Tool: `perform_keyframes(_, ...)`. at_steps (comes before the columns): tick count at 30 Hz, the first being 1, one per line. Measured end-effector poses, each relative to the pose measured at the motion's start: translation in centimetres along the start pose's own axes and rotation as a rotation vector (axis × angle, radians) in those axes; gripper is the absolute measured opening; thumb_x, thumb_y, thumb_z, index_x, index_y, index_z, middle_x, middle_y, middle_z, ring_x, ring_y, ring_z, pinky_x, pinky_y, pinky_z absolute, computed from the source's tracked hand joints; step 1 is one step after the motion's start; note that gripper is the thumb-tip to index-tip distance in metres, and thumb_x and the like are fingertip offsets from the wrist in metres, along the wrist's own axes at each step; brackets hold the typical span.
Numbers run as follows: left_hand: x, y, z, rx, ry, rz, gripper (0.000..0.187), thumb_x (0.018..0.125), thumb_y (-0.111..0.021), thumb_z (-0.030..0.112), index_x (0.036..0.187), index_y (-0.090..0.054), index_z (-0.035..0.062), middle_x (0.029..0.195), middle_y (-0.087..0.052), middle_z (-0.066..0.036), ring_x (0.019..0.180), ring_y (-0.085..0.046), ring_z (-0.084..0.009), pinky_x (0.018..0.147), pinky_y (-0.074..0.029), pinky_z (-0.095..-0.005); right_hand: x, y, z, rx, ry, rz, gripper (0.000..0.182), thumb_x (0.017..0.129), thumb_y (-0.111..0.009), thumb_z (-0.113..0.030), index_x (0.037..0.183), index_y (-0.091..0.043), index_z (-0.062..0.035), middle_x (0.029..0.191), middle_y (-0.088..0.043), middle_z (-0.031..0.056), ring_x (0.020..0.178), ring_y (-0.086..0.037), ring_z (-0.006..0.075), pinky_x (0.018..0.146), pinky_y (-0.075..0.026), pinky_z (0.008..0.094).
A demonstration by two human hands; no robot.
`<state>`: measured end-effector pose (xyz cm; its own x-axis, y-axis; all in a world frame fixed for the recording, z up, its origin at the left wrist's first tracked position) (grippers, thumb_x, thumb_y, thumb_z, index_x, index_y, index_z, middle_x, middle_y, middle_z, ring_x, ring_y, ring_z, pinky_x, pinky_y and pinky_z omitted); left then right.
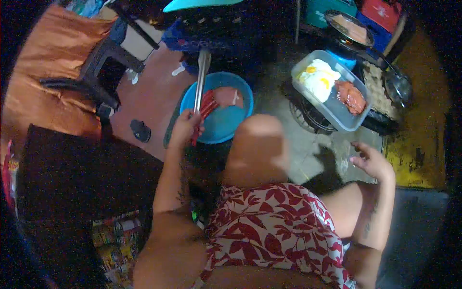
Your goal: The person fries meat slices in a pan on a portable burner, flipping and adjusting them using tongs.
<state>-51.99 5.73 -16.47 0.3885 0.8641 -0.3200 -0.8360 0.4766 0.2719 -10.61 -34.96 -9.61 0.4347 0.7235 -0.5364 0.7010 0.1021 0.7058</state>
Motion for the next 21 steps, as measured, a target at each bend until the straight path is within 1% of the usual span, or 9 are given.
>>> perform_keyframes(2,0.2,3.3,-4.8,0.448,-0.025,0.163,0.034,0.093,-0.065,0.032,0.107,-0.056,0.0020,0.080,-0.066,-0.013,0.065,-0.066,-0.0258,0.058,-0.054,-0.0387,-0.4,1.1,-1.4,-0.045,0.087,0.054,0.061,0.084,-0.072,-0.031,0.137,-0.053,-0.0084,0.129,-0.062,0.0178,0.113,-0.062,0.0309,0.096,-0.049,0.0404)
perform_keyframes(4,0.4,3.6,-8.8,0.757,-0.024,0.195,0.036,0.089,-0.066,0.030,0.109,-0.057,0.0018,0.094,-0.069,-0.021,0.080,-0.068,-0.0388,0.072,-0.054,-0.0476,-0.5,2.1,-2.8,-0.049,0.101,0.052,0.061,0.085,-0.072,-0.028,0.138,-0.051,-0.0076,0.128,-0.063,0.0165,0.112,-0.062,0.0291,0.096,-0.049,0.0398)
perform_keyframes(5,0.2,3.4,-10.0,0.750,-0.020,0.199,0.036,0.089,-0.066,0.030,0.109,-0.057,0.0018,0.094,-0.069,-0.021,0.080,-0.068,-0.0388,0.072,-0.054,-0.0476,-0.5,2.6,-3.2,-0.045,0.115,0.051,0.058,0.086,-0.072,-0.023,0.138,-0.051,-0.0071,0.125,-0.063,0.0133,0.110,-0.060,0.0259,0.095,-0.048,0.0384)
perform_keyframes(7,-0.6,1.2,-11.5,0.945,0.052,0.129,0.031,0.088,-0.063,0.026,0.110,-0.058,0.0043,0.100,-0.068,-0.025,0.093,-0.066,-0.0436,0.080,-0.052,-0.0508,0.1,3.4,-3.5,-0.016,0.195,0.066,0.054,0.087,-0.070,-0.015,0.136,-0.051,-0.0059,0.118,-0.062,0.0094,0.105,-0.057,0.0207,0.091,-0.048,0.0353)
perform_keyframes(11,-0.7,-1.4,-10.9,0.993,0.014,0.140,0.025,0.091,-0.055,0.021,0.110,-0.059,0.0057,0.101,-0.067,-0.025,0.095,-0.066,-0.0430,0.082,-0.052,-0.0525,3.0,3.3,-1.1,0.020,0.134,0.106,0.053,0.087,-0.070,-0.013,0.136,-0.050,-0.0045,0.118,-0.061,0.0106,0.104,-0.058,0.0206,0.089,-0.049,0.0340)
perform_keyframes(14,0.1,-2.1,-11.0,0.972,0.045,0.173,0.023,0.092,-0.049,0.019,0.108,-0.059,0.0064,0.101,-0.066,-0.025,0.093,-0.066,-0.0442,0.080,-0.053,-0.0543,5.2,0.4,2.6,0.098,0.060,0.143,0.060,0.086,-0.073,-0.023,0.137,-0.050,-0.0016,0.125,-0.064,0.0169,0.108,-0.062,0.0254,0.094,-0.049,0.0377)
perform_keyframes(17,0.6,-3.4,-10.1,1.127,-0.043,0.151,0.023,0.093,-0.044,0.017,0.107,-0.059,0.0057,0.100,-0.066,-0.024,0.092,-0.067,-0.0439,0.077,-0.053,-0.0555,5.0,-2.6,2.8,-0.003,0.014,0.003,0.061,0.086,-0.073,-0.027,0.138,-0.050,-0.0044,0.124,-0.064,0.0184,0.111,-0.063,0.0273,0.094,-0.049,0.0376)
perform_keyframes(19,1.0,-4.2,-9.8,1.163,-0.046,0.161,0.023,0.094,-0.043,0.018,0.106,-0.059,0.0052,0.101,-0.066,-0.023,0.091,-0.067,-0.0425,0.075,-0.054,-0.0545,4.0,-3.8,2.9,-0.218,-0.112,-0.157,0.061,0.087,-0.072,-0.032,0.138,-0.050,-0.0080,0.122,-0.065,0.0199,0.110,-0.064,0.0296,0.093,-0.050,0.0399)
perform_keyframes(21,1.8,-4.3,-10.7,1.170,-0.067,0.179,0.024,0.094,-0.043,0.018,0.106,-0.059,0.0053,0.102,-0.065,-0.023,0.091,-0.068,-0.0420,0.075,-0.055,-0.0538,4.3,-3.8,4.2,-0.138,-0.131,-0.116,0.060,0.087,-0.072,-0.034,0.138,-0.051,-0.0094,0.121,-0.065,0.0208,0.110,-0.064,0.0309,0.093,-0.050,0.0410)
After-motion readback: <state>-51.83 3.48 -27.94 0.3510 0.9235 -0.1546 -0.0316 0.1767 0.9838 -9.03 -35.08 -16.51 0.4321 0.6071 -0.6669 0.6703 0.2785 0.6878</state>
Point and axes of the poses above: each hand's wrist, its own x-axis towards the middle knuckle, its own y-axis out of the back of the hand, z = x × y, the point moved 10 cm from there along x, towards the middle knuckle
